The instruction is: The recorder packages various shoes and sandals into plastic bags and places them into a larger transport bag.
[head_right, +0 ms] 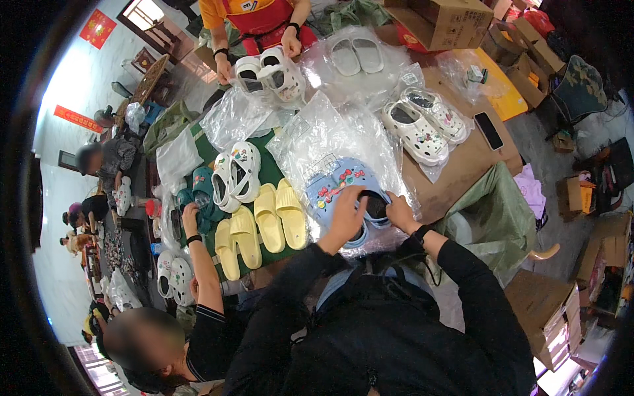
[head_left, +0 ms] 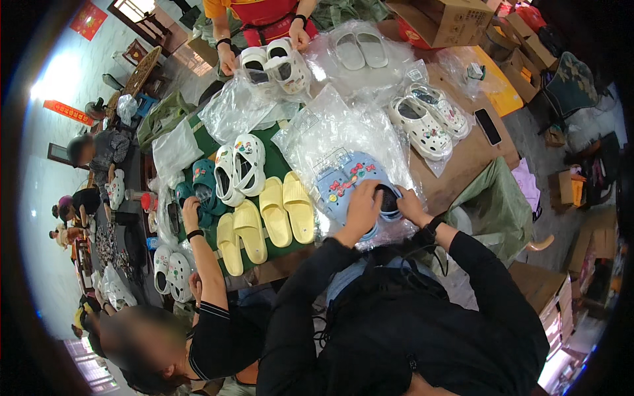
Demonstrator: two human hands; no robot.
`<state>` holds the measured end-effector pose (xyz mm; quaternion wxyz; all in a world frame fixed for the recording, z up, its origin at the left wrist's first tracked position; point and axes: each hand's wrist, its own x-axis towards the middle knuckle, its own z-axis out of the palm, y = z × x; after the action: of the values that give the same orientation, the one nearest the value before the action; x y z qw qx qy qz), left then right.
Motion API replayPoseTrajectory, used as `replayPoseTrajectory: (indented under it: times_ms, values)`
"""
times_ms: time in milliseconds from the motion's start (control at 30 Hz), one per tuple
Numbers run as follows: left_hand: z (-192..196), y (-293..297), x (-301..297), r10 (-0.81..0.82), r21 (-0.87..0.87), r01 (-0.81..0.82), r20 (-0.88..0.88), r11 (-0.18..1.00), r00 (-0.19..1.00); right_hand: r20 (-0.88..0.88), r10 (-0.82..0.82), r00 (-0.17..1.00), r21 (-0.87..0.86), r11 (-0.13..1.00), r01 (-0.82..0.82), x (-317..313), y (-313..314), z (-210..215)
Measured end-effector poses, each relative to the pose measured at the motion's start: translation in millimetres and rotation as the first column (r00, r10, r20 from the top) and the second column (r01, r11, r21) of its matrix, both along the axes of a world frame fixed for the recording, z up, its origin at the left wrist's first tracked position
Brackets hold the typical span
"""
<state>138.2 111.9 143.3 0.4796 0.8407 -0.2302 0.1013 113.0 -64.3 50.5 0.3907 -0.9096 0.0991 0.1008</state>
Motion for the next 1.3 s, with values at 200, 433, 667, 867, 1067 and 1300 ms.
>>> replayPoseTrajectory:
  times_ms: [200, 433, 667, 867, 1067, 1300]
  values:
    - [-76.4, 104.1, -26.2, 0.548, 0.332, -0.511, -0.023, 0.793, 0.836, -0.155, -0.029, 0.988, 0.109, 0.993, 0.046, -2.0, 5.4, 34.0]
    - [-125.9, 115.0, -18.8, 0.433, -0.009, -0.492, -0.46, 0.871, 0.775, 0.416, 0.874, 0.253, -0.555, 0.464, -0.69, -16.5, 40.8, 70.5]
    - [-144.2, 117.2, -13.1, 0.485, -0.043, -0.623, -0.586, 0.781, 0.649, 0.214, 0.951, 0.222, -0.634, 0.308, -0.71, -18.4, 82.3, 27.2]
    - [-124.7, 107.2, -9.4, 0.463, -0.047, -0.583, -0.556, 0.811, 0.69, 0.318, 0.877, 0.359, -0.324, 0.457, -0.829, -13.4, 67.5, 58.1]
    - [-104.1, 97.2, 0.2, -0.045, -0.518, -0.688, -0.814, 0.508, 0.58, 0.426, 0.78, 0.459, -0.264, 0.592, -0.761, 2.9, 38.7, 82.2]
    - [-93.1, 85.0, 13.8, -0.041, -0.563, -0.666, -0.778, 0.489, 0.627, 0.441, 0.734, 0.516, -0.392, 0.675, -0.625, -13.8, 30.5, 70.7]
